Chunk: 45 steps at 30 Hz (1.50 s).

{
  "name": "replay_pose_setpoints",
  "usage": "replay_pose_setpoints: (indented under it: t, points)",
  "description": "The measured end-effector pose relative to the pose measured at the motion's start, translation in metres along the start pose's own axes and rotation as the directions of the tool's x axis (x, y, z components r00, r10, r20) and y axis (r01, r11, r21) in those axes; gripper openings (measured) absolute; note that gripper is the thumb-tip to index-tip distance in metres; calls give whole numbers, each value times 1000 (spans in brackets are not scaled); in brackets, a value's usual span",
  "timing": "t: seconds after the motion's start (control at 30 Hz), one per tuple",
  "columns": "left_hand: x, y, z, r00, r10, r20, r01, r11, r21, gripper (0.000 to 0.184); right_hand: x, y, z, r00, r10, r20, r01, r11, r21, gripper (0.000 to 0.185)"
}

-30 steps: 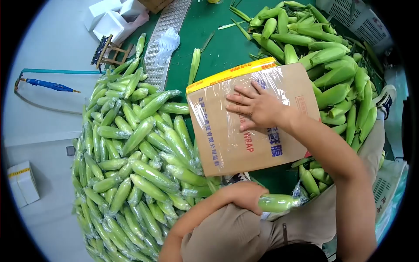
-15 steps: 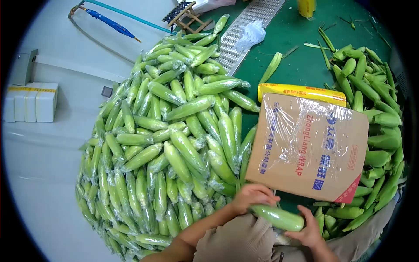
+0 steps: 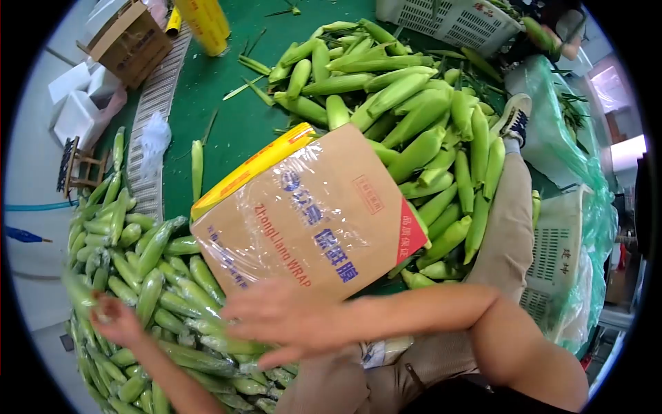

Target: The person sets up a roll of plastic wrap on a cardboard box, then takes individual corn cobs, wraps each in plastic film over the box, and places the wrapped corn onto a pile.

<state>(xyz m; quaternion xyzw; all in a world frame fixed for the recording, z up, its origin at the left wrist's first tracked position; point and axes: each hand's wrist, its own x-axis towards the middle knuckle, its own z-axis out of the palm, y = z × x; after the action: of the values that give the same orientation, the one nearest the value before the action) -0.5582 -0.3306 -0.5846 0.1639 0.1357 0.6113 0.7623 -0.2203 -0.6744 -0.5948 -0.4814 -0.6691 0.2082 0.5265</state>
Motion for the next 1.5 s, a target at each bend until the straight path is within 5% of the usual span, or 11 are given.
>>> replay_pose_setpoints:
  t: [0.03, 0.07, 0.2, 0.33, 0.47, 0.63, 0.87, 1.1, 1.23, 1.43, 1.5]
  points:
    - [33, 18, 21, 905, 379, -192, -310, 898, 311, 48, -18, 22, -29, 999, 31, 29, -28, 996, -90, 61]
    - [94, 112, -51, 979, 145, 141, -174, 958, 228, 50, -41, 45, -70, 996, 85, -27, -88, 971, -221, 50]
    - [93, 100, -73, 891, 421, -171, -84, 522, 849, 38, -102, 111, -236, 836, 413, -361, -518, 382, -765, 58]
    - [-131, -181, 50, 857, -147, 493, -499, -470, 728, 48, -121, 137, -297, 530, 818, -225, -444, 42, -895, 93]
    - [-218, -269, 19, 709, -638, 301, -692, -547, 470, 58, -116, 123, -303, 441, 892, -99, -410, 102, -907, 80]
    - [-232, -261, 21, 749, -609, 261, -635, -547, 545, 61, -72, 16, -294, 632, 665, -398, -522, -14, -853, 73]
    - [-219, -276, 37, 602, -264, 754, -791, -329, 516, 62, -9, 51, -152, 956, 292, 38, -179, 678, -713, 79]
    - [-161, -319, 67, 714, -527, 461, -700, -549, 456, 80, -30, 105, -128, 961, 276, 11, -242, 859, -451, 87]
    - [-154, -324, 70, 730, -530, 432, -683, -549, 482, 78, -76, 78, -190, 729, 523, 441, -131, 740, -660, 85]
    - [-155, -323, 72, 726, -556, 405, -687, -546, 480, 79, -99, 106, -133, 873, 360, 329, -49, 736, -675, 43]
    - [-155, -321, 75, 721, -557, 412, -693, -554, 462, 77, -117, 108, -121, 896, 416, -154, -444, 839, -315, 36]
